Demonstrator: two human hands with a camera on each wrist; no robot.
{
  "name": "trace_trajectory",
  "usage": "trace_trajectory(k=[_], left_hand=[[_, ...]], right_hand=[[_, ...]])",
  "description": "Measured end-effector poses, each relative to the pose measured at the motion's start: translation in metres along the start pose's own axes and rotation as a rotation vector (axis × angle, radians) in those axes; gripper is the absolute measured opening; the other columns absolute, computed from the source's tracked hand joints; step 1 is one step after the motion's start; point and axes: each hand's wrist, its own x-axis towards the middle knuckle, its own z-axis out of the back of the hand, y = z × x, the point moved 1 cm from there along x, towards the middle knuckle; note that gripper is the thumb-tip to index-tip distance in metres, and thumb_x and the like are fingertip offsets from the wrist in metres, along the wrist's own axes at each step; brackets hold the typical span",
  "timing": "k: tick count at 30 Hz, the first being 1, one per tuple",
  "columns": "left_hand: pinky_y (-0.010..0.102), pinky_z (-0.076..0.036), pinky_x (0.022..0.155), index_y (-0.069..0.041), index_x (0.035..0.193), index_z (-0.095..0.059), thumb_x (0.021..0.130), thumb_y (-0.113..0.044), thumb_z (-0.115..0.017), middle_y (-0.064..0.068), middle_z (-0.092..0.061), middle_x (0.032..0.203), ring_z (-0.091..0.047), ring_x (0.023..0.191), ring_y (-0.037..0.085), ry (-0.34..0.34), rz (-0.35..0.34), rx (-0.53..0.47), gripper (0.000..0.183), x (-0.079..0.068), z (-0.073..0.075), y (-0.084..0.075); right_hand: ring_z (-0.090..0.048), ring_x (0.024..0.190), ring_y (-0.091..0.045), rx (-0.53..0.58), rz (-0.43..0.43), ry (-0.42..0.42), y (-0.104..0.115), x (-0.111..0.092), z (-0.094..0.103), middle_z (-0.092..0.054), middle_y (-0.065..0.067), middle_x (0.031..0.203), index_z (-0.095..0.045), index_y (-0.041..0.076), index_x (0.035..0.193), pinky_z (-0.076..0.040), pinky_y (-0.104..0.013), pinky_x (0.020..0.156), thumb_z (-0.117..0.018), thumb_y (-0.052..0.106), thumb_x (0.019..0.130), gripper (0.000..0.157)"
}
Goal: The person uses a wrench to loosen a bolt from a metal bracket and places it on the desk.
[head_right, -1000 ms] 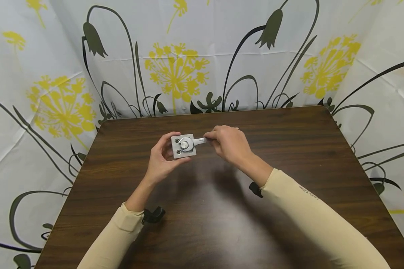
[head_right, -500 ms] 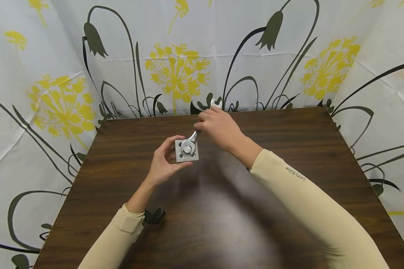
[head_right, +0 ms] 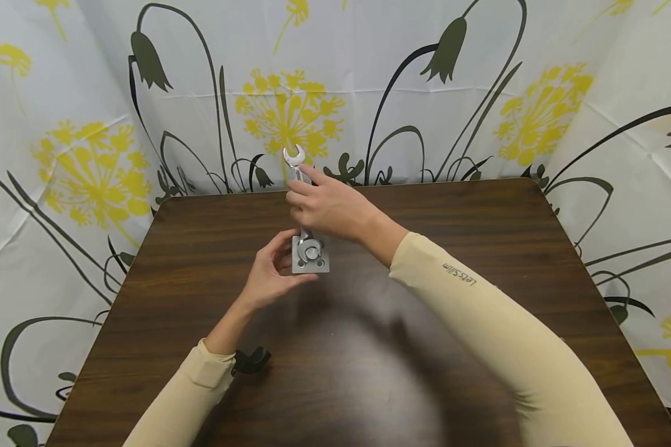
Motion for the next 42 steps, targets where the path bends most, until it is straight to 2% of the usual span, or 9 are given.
trace_trajectory(k=[4, 7, 13, 15, 21, 24, 29, 34, 42], left_hand=[[0.033, -0.056, 0.083, 0.005, 0.134, -0.047, 0.065, 0.018, -0.083, 0.022, -0.060, 0.121, -0.064, 0.105, 0.029, -0.003, -0.004, 0.016, 0.079, 0.001, -0.001, 0.002], [0.036, -0.058, 0.079, 0.006, 0.134, -0.047, 0.064, 0.021, -0.081, 0.025, -0.060, 0.120, -0.065, 0.104, 0.032, -0.015, 0.011, -0.005, 0.079, 0.001, -0.001, 0.000], [0.036, -0.058, 0.078, 0.000, 0.132, -0.051, 0.064, 0.018, -0.083, 0.020, -0.061, 0.119, -0.065, 0.103, 0.031, -0.053, 0.004, -0.027, 0.077, 0.001, -0.001, -0.009], [0.037, -0.058, 0.078, -0.002, 0.133, -0.052, 0.065, 0.016, -0.084, 0.018, -0.060, 0.121, -0.065, 0.104, 0.030, -0.062, -0.009, -0.023, 0.078, 0.002, 0.000, -0.009], [0.038, -0.058, 0.077, -0.008, 0.134, -0.053, 0.065, 0.016, -0.084, 0.015, -0.060, 0.123, -0.065, 0.104, 0.030, -0.075, 0.005, -0.032, 0.079, 0.003, 0.003, -0.001], [0.039, -0.058, 0.079, -0.003, 0.134, -0.051, 0.065, 0.020, -0.081, 0.018, -0.059, 0.122, -0.065, 0.104, 0.033, -0.078, 0.009, -0.040, 0.079, 0.004, 0.003, -0.005], [0.037, -0.058, 0.079, 0.007, 0.132, -0.048, 0.066, 0.020, -0.080, 0.021, -0.060, 0.120, -0.064, 0.102, 0.030, -0.076, -0.015, -0.028, 0.074, 0.006, 0.001, -0.022], [0.031, -0.057, 0.079, 0.011, 0.130, -0.048, 0.068, 0.021, -0.078, 0.022, -0.060, 0.117, -0.064, 0.100, 0.025, -0.095, -0.048, -0.021, 0.069, 0.007, 0.001, -0.028], [0.031, -0.056, 0.082, 0.012, 0.128, -0.048, 0.066, 0.026, -0.073, 0.025, -0.061, 0.114, -0.064, 0.100, 0.021, -0.131, -0.077, -0.042, 0.068, 0.007, 0.004, -0.025]], right_hand=[[-0.052, 0.121, -0.027, -0.069, 0.052, -0.044, -0.001, 0.002, 0.003, -0.063, -0.010, 0.114, -0.070, 0.011, 0.096, -0.032, -0.048, 0.111, -0.056, -0.002, 0.092, 0.019], [-0.052, 0.120, -0.027, -0.065, 0.012, -0.064, -0.003, -0.001, 0.006, -0.063, -0.010, 0.112, -0.070, 0.010, 0.096, -0.031, -0.048, 0.112, -0.056, -0.003, 0.093, 0.020], [-0.056, 0.108, -0.030, 0.091, -0.294, -0.061, -0.011, -0.021, 0.013, -0.064, -0.010, 0.101, -0.074, 0.011, 0.101, -0.029, -0.049, 0.113, -0.065, -0.005, 0.088, 0.022], [-0.059, 0.099, -0.029, 0.186, -0.433, -0.057, -0.010, -0.028, 0.015, -0.066, -0.008, 0.095, -0.075, 0.012, 0.101, -0.038, -0.046, 0.106, -0.070, 0.001, 0.087, 0.018], [-0.064, 0.075, -0.019, 0.755, -0.941, 0.057, 0.012, -0.046, 0.023, -0.071, 0.000, 0.085, -0.077, 0.013, 0.100, -0.051, -0.038, 0.064, -0.077, 0.015, 0.086, 0.014], [-0.064, 0.071, -0.016, 1.168, -1.172, 0.064, 0.030, -0.050, 0.026, -0.072, -0.006, 0.084, -0.076, 0.005, 0.102, -0.054, -0.034, 0.063, -0.078, 0.016, 0.085, 0.020], [-0.069, 0.080, -0.019, 1.862, -1.484, -0.062, 0.066, -0.047, 0.033, -0.072, -0.014, 0.092, -0.068, -0.006, 0.115, -0.059, -0.038, 0.070, -0.073, 0.013, 0.090, 0.032], [-0.069, 0.085, -0.017, 2.213, -1.618, -0.195, 0.098, -0.034, 0.046, -0.071, -0.011, 0.093, -0.061, -0.010, 0.121, -0.059, -0.036, 0.074, -0.067, 0.012, 0.094, 0.036], [-0.068, 0.083, -0.016, 2.383, -1.640, -0.273, 0.132, -0.016, 0.059, -0.071, -0.008, 0.092, -0.053, -0.013, 0.130, -0.059, -0.033, 0.072, -0.062, 0.002, 0.093, 0.040]])
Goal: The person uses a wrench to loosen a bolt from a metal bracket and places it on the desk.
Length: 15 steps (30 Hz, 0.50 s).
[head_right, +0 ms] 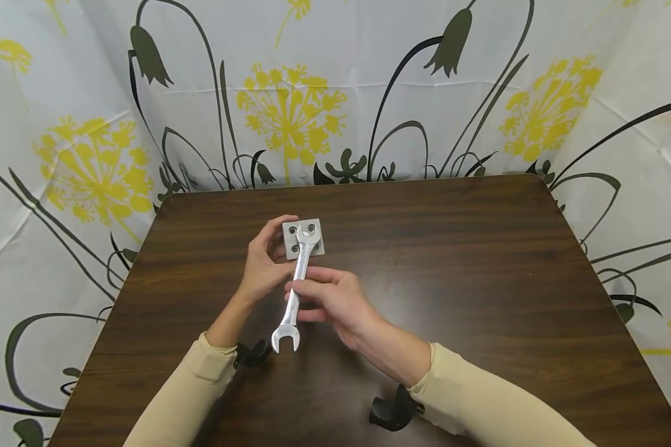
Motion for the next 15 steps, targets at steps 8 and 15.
trace_trajectory(k=[8, 15], left_hand=[[0.029, -0.056, 0.078, 0.009, 0.131, -0.048, 0.064, 0.022, -0.080, 0.019, -0.063, 0.110, -0.066, 0.093, 0.023, -0.005, 0.028, 0.008, 0.075, 0.000, -0.002, 0.000], [0.028, -0.056, 0.080, 0.009, 0.131, -0.049, 0.063, 0.023, -0.080, 0.022, -0.063, 0.110, -0.066, 0.094, 0.021, -0.034, 0.051, 0.007, 0.075, -0.001, -0.005, -0.002]], right_hand=[[-0.070, 0.088, -0.016, 0.145, 0.009, -0.040, -0.021, 0.003, -0.014, -0.072, -0.008, 0.095, -0.055, -0.011, 0.130, -0.058, -0.037, 0.075, -0.061, -0.002, 0.094, 0.038], [-0.069, 0.093, -0.019, 0.252, -0.001, -0.059, -0.033, 0.009, -0.026, -0.072, -0.011, 0.097, -0.056, -0.011, 0.127, -0.058, -0.035, 0.077, -0.061, 0.000, 0.095, 0.034]])
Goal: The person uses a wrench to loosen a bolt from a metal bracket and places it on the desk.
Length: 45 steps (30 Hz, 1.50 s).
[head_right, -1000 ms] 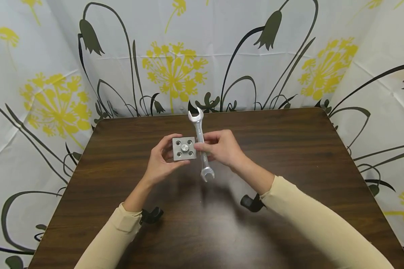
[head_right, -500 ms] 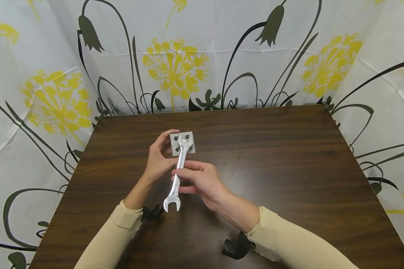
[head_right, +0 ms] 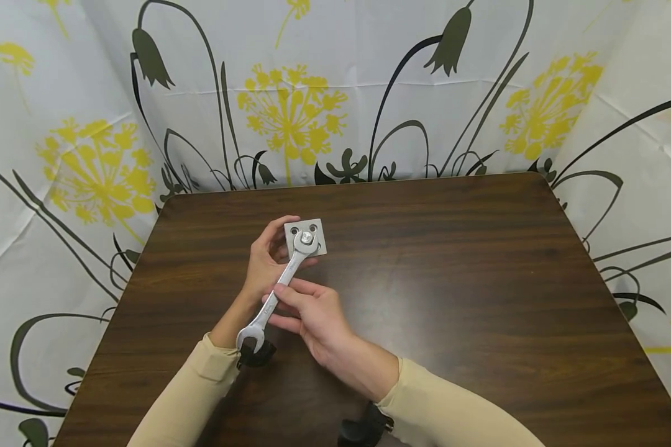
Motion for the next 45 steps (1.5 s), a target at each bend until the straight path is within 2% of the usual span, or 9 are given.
trace_trajectory(k=[4, 9, 14, 22, 31, 40, 45], left_hand=[[0.029, -0.056, 0.081, 0.006, 0.131, -0.050, 0.065, 0.022, -0.080, 0.020, -0.064, 0.111, -0.066, 0.096, 0.022, -0.011, 0.015, -0.009, 0.074, 0.000, -0.002, -0.002], [0.033, -0.056, 0.081, 0.003, 0.131, -0.051, 0.067, 0.019, -0.080, 0.019, -0.064, 0.113, -0.066, 0.098, 0.025, -0.011, 0.000, 0.029, 0.072, 0.000, -0.004, -0.002], [0.032, -0.057, 0.080, 0.002, 0.131, -0.051, 0.069, 0.017, -0.080, 0.017, -0.064, 0.115, -0.066, 0.099, 0.026, -0.018, -0.003, 0.057, 0.070, -0.001, -0.005, -0.001], [0.032, -0.056, 0.080, -0.001, 0.131, -0.052, 0.068, 0.016, -0.082, 0.017, -0.064, 0.114, -0.065, 0.098, 0.026, -0.018, 0.005, 0.034, 0.072, -0.002, -0.003, 0.002], [0.032, -0.056, 0.081, 0.008, 0.131, -0.049, 0.066, 0.020, -0.081, 0.021, -0.063, 0.114, -0.065, 0.099, 0.025, 0.001, -0.019, 0.010, 0.074, 0.000, 0.001, -0.001], [0.033, -0.056, 0.082, 0.008, 0.129, -0.051, 0.067, 0.023, -0.075, 0.023, -0.061, 0.116, -0.063, 0.104, 0.023, 0.014, -0.053, 0.041, 0.068, 0.003, 0.000, -0.004], [0.031, -0.056, 0.081, 0.009, 0.129, -0.050, 0.067, 0.022, -0.078, 0.023, -0.060, 0.117, -0.062, 0.103, 0.022, 0.018, -0.054, 0.065, 0.069, 0.002, 0.001, -0.005]], right_hand=[[-0.069, 0.091, -0.017, 0.033, 0.009, -0.005, -0.005, 0.003, -0.006, -0.072, -0.011, 0.095, -0.057, -0.012, 0.125, -0.057, -0.037, 0.080, -0.061, 0.000, 0.095, 0.033], [-0.069, 0.089, -0.017, 0.057, 0.010, -0.019, -0.006, 0.007, -0.010, -0.072, -0.011, 0.098, -0.058, -0.010, 0.125, -0.057, -0.037, 0.080, -0.062, 0.003, 0.096, 0.032], [-0.069, 0.085, -0.016, 0.043, 0.023, -0.028, -0.004, 0.011, -0.011, -0.072, -0.011, 0.098, -0.060, -0.010, 0.123, -0.057, -0.035, 0.079, -0.062, 0.004, 0.096, 0.031], [-0.068, 0.081, -0.014, -0.033, 0.018, -0.041, -0.002, 0.011, -0.006, -0.072, -0.007, 0.093, -0.062, -0.008, 0.120, -0.058, -0.038, 0.077, -0.064, 0.007, 0.095, 0.029], [-0.070, 0.084, -0.019, -0.297, 0.053, 0.017, 0.005, 0.011, 0.018, -0.072, -0.011, 0.093, -0.063, -0.007, 0.120, -0.058, -0.041, 0.073, -0.063, 0.013, 0.097, 0.031], [-0.069, 0.075, -0.018, -0.626, 0.119, 0.031, 0.020, 0.012, 0.046, -0.068, -0.009, 0.085, -0.065, -0.003, 0.116, -0.056, -0.030, 0.058, -0.055, 0.020, 0.102, 0.029], [-0.068, 0.068, -0.020, -0.737, 0.133, 0.059, 0.032, 0.013, 0.058, -0.063, -0.014, 0.083, -0.063, -0.001, 0.113, -0.057, -0.038, 0.057, -0.051, 0.023, 0.104, 0.028]])
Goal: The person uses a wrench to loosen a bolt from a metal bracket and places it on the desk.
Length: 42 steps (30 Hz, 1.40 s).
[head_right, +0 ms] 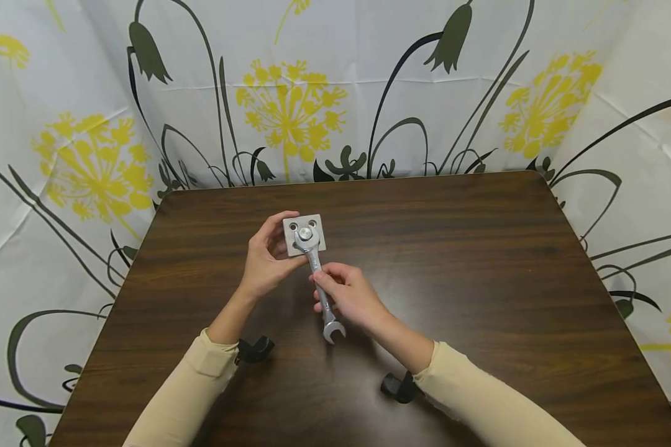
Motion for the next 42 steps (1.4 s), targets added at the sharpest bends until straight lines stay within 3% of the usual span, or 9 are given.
trace_trajectory(k=[3, 6, 13, 20, 29, 39, 42], left_hand=[[0.032, -0.057, 0.080, 0.009, 0.130, -0.049, 0.067, 0.020, -0.080, 0.022, -0.061, 0.118, -0.063, 0.102, 0.025, 0.004, 0.007, 0.005, 0.071, -0.001, 0.000, 0.000], [0.034, -0.058, 0.078, 0.006, 0.131, -0.050, 0.067, 0.018, -0.081, 0.021, -0.062, 0.116, -0.064, 0.099, 0.026, 0.004, 0.021, 0.000, 0.072, -0.001, 0.001, 0.000], [0.033, -0.058, 0.077, 0.004, 0.130, -0.052, 0.066, 0.017, -0.082, 0.019, -0.063, 0.113, -0.064, 0.096, 0.023, 0.000, 0.023, -0.004, 0.072, -0.001, 0.003, -0.001], [0.030, -0.057, 0.077, 0.005, 0.131, -0.051, 0.067, 0.018, -0.081, 0.020, -0.062, 0.114, -0.063, 0.097, 0.023, 0.004, 0.022, -0.018, 0.072, 0.000, 0.003, -0.003], [0.038, -0.058, 0.079, 0.004, 0.132, -0.050, 0.067, 0.019, -0.080, 0.020, -0.061, 0.116, -0.065, 0.098, 0.030, 0.018, 0.052, -0.038, 0.072, -0.001, 0.003, -0.003], [0.038, -0.058, 0.078, 0.004, 0.131, -0.050, 0.066, 0.020, -0.080, 0.020, -0.061, 0.116, -0.066, 0.097, 0.030, 0.037, 0.064, -0.060, 0.073, -0.002, 0.003, -0.003], [0.038, -0.058, 0.078, -0.001, 0.132, -0.052, 0.066, 0.019, -0.081, 0.017, -0.061, 0.117, -0.066, 0.098, 0.029, 0.046, 0.063, -0.064, 0.075, -0.003, 0.004, 0.008]], right_hand=[[-0.065, 0.063, -0.021, -0.040, 0.003, 0.018, 0.001, 0.001, 0.009, -0.059, -0.014, 0.080, -0.063, 0.000, 0.111, -0.057, -0.041, 0.057, -0.051, 0.023, 0.104, 0.027], [-0.063, 0.059, -0.022, -0.127, 0.034, 0.005, 0.005, 0.004, 0.018, -0.057, -0.012, 0.077, -0.066, 0.000, 0.110, -0.056, -0.036, 0.055, -0.054, 0.023, 0.103, 0.027], [-0.058, 0.055, -0.021, -0.416, 0.165, -0.044, 0.018, 0.009, 0.038, -0.061, -0.005, 0.070, -0.071, 0.000, 0.115, -0.047, -0.029, 0.047, -0.064, 0.018, 0.097, 0.026], [-0.060, 0.068, -0.014, -0.729, 0.280, -0.137, 0.034, 0.012, 0.053, -0.070, -0.003, 0.084, -0.073, 0.005, 0.114, -0.046, -0.028, 0.056, -0.079, 0.007, 0.081, 0.033], [-0.059, 0.073, -0.014, -0.950, 0.410, -0.182, 0.048, 0.024, 0.065, -0.070, 0.001, 0.090, -0.076, 0.011, 0.110, -0.047, -0.033, 0.062, -0.076, 0.006, 0.084, 0.026], [-0.060, 0.076, -0.015, -1.210, 0.545, -0.209, 0.067, 0.042, 0.069, -0.068, 0.006, 0.091, -0.078, 0.019, 0.107, -0.049, -0.036, 0.061, -0.071, 0.013, 0.090, 0.020], [-0.061, 0.080, -0.016, -1.263, 0.597, -0.203, 0.072, 0.048, 0.070, -0.067, 0.006, 0.091, -0.078, 0.020, 0.106, -0.051, -0.037, 0.063, -0.072, 0.013, 0.090, 0.018]])
